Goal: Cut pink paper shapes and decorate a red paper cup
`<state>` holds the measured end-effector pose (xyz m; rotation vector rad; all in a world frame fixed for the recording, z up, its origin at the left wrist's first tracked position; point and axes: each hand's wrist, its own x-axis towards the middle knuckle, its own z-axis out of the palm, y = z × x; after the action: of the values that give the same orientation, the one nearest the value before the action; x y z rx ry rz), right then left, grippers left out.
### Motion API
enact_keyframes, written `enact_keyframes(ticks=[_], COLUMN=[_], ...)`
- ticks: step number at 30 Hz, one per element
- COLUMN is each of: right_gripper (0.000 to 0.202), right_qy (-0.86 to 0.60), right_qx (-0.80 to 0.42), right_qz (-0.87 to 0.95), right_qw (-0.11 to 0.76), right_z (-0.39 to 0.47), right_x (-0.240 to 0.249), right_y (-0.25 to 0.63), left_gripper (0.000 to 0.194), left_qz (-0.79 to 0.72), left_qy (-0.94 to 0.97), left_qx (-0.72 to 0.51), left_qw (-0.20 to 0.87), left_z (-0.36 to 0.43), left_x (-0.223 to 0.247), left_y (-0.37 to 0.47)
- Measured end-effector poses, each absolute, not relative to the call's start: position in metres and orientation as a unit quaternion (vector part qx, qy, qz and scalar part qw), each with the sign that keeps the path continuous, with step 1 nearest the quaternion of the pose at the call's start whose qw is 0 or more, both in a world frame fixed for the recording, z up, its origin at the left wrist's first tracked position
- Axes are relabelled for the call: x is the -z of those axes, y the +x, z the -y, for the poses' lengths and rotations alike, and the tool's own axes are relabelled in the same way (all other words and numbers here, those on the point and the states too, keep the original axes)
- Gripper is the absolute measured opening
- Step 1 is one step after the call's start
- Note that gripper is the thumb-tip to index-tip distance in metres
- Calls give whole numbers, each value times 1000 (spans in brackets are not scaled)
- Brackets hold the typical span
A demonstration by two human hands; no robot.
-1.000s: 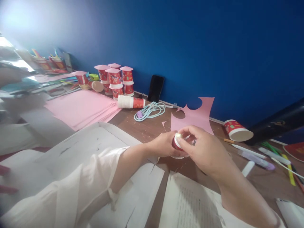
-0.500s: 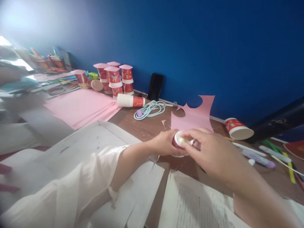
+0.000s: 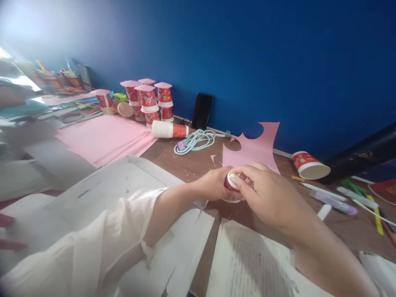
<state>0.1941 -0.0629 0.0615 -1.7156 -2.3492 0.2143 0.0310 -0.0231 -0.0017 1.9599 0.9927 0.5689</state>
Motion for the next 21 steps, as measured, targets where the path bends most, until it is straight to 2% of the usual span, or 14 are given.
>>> enact_keyframes(ticks=[7, 10, 15, 21], right_gripper=[30, 33, 34, 29], right_qy=[-671, -698, -672, -695], right_qx=[21, -13, -103, -28], right_qz=[727, 696, 722, 705], right_qw=[145, 168, 127, 138], right_z=[59, 60, 70, 62], right_x=[-56, -61, -70, -59], right_y=[184, 186, 182, 178], left_gripper=[56, 57, 52, 50], left_qz=[-386, -393, -411, -395], left_qy=[788, 783, 788, 793], left_qx=[-232, -232, -212, -225], left_qw=[420, 423, 407, 406], left_z=[23, 24, 24, 23], left_x=[1, 0, -1, 4], left_y=[29, 29, 31, 30])
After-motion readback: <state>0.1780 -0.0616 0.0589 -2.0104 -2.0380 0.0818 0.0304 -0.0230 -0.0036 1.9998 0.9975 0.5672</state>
